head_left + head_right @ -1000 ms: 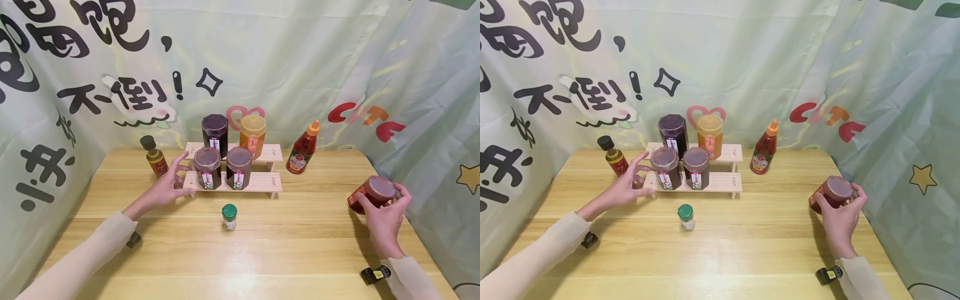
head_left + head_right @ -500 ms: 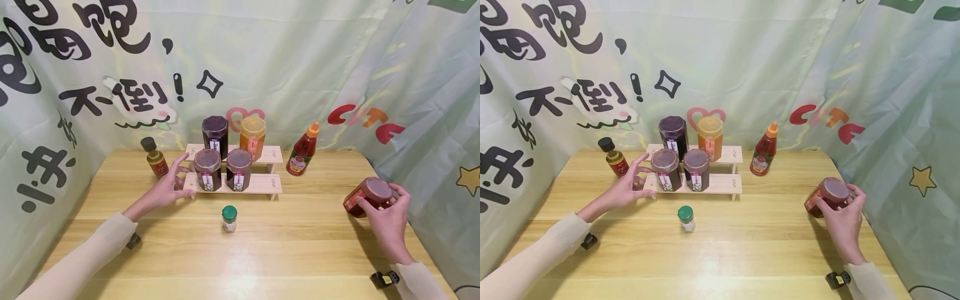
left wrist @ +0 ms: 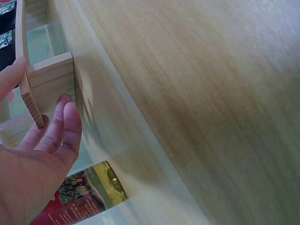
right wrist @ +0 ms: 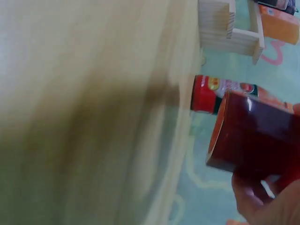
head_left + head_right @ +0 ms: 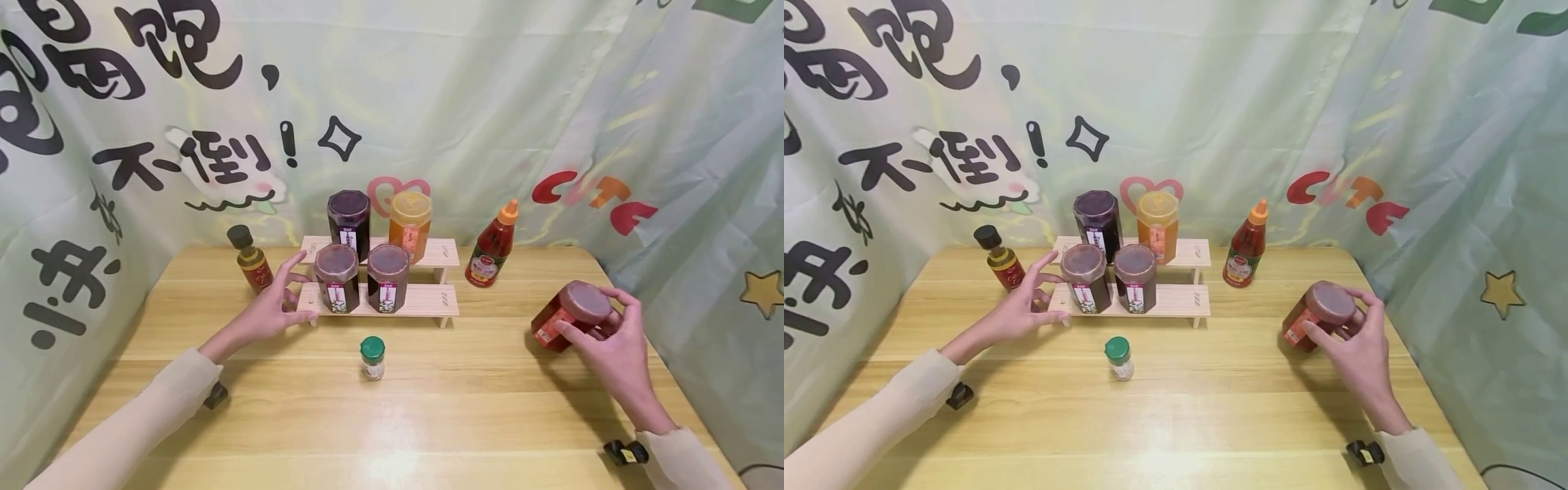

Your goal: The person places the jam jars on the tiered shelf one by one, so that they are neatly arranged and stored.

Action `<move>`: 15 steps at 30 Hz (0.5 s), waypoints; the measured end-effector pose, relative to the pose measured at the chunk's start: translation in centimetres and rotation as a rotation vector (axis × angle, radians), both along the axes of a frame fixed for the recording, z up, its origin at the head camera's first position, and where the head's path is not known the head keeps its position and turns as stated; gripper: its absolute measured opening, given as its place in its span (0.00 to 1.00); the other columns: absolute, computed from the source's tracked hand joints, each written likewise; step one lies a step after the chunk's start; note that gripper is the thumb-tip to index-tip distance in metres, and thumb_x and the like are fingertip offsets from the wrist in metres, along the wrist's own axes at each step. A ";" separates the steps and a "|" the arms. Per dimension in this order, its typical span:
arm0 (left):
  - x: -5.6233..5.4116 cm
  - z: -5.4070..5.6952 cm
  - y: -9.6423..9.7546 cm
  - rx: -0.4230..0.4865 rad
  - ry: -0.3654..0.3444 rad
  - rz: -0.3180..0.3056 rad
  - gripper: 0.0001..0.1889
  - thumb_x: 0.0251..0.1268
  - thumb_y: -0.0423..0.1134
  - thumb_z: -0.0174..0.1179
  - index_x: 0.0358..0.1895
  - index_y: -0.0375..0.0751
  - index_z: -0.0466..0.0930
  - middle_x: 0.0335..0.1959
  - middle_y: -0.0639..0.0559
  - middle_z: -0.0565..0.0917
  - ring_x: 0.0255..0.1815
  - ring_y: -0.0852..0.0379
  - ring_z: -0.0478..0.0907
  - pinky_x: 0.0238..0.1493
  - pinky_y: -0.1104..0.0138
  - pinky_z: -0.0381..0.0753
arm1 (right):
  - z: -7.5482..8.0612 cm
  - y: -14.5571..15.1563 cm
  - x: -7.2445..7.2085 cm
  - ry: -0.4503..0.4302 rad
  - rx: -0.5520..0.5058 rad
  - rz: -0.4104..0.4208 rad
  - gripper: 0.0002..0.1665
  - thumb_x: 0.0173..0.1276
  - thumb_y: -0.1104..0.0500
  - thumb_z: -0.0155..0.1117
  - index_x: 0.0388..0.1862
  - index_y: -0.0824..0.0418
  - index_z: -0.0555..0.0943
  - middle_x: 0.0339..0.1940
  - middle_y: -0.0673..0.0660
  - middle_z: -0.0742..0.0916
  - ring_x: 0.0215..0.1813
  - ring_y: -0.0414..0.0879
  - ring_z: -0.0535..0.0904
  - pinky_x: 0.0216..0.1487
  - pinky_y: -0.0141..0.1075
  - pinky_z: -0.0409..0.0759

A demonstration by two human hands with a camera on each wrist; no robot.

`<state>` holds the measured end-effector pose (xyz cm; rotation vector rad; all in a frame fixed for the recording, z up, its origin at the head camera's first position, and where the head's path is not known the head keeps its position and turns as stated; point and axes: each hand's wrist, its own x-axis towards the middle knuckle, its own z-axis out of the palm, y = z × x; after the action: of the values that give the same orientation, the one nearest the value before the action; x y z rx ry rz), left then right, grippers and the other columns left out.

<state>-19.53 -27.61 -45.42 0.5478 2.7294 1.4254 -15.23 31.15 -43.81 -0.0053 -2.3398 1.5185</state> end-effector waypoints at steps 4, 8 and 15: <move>0.0 0.1 -0.1 -0.001 -0.004 0.001 0.66 0.62 0.31 0.81 0.91 0.57 0.39 0.72 0.28 0.74 0.43 0.44 0.84 0.43 0.55 0.89 | 0.6 -1.2 -0.1 0.028 0.005 0.105 0.52 0.64 0.73 0.81 0.78 0.51 0.62 0.55 0.44 0.86 0.52 0.34 0.85 0.52 0.21 0.82; 0.0 0.1 -0.1 -0.003 -0.006 -0.004 0.66 0.62 0.31 0.81 0.91 0.58 0.38 0.72 0.28 0.74 0.44 0.44 0.84 0.44 0.54 0.88 | 1.3 -2.3 -0.4 0.055 0.044 0.201 0.52 0.64 0.74 0.80 0.79 0.55 0.62 0.57 0.45 0.86 0.54 0.34 0.85 0.54 0.22 0.82; 0.0 0.1 -0.1 0.003 0.000 -0.007 0.66 0.61 0.32 0.82 0.91 0.57 0.39 0.72 0.29 0.75 0.43 0.43 0.83 0.47 0.50 0.86 | 2.1 -4.4 -1.3 0.069 0.075 0.342 0.51 0.64 0.74 0.80 0.80 0.58 0.63 0.61 0.52 0.84 0.54 0.39 0.85 0.55 0.24 0.83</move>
<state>-19.53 -27.70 -45.31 0.5564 2.7227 1.4286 -16.56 26.72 -41.74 0.4799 -2.4312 1.5481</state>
